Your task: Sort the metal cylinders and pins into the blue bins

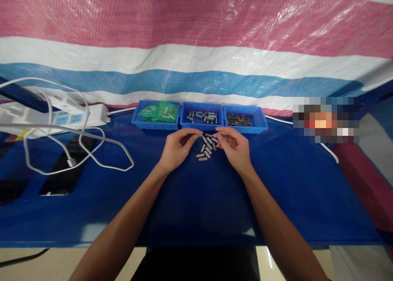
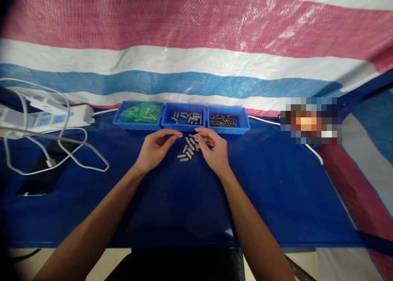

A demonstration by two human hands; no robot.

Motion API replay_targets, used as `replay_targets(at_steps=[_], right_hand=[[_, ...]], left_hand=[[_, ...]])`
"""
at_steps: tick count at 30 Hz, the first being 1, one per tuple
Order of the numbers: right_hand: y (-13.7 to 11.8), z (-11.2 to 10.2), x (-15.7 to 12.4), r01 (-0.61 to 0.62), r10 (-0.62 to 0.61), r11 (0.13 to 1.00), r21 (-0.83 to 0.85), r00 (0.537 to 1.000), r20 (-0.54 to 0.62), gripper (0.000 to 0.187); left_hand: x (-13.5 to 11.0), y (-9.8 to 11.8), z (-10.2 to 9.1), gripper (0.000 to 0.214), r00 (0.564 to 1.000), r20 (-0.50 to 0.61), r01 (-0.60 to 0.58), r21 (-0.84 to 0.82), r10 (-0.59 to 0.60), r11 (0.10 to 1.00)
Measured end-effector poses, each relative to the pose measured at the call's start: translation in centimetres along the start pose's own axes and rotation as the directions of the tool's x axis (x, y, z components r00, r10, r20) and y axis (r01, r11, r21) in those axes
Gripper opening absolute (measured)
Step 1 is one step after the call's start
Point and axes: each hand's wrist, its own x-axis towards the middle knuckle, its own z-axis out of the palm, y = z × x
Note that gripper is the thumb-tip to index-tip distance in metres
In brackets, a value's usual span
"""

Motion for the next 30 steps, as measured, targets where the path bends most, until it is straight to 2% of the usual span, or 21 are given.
replay_targets(at_steps=[4, 8, 14, 22, 30], right_hand=[[-0.09, 0.02, -0.02, -0.009, 0.009, 1.000, 0.008, 1.000, 0.005, 0.021], [-0.18, 0.05, -0.04, -0.015, 0.015, 1.000, 0.011, 1.000, 0.004, 0.020], [-0.35, 0.05, -0.08, -0.025, 0.025, 1.000, 0.009, 1.000, 0.011, 0.022], [-0.38, 0.11, -0.12, -0.042, 0.042, 0.999, 0.000, 0.999, 0.028, 0.023], [-0.66, 0.25, -0.30, -0.045, 0.044, 0.999, 0.022, 0.997, 0.066, 0.027]], left_hand=[[0.10, 0.09, 0.56, 0.027, 0.996, -0.021, 0.081, -0.168, -0.085, 0.982], [0.19, 0.26, 0.70, 0.029, 0.984, -0.034, 0.163, -0.261, -0.177, 0.952], [0.13, 0.20, 0.59, 0.021, 0.964, -0.044, 0.217, -0.438, -0.262, 0.873], [0.16, 0.05, 0.67, 0.030, 0.984, 0.001, 0.168, -0.376, -0.181, 0.911], [0.03, 0.65, 0.69, 0.040, 0.983, 0.005, 0.174, -0.363, -0.185, 0.916]])
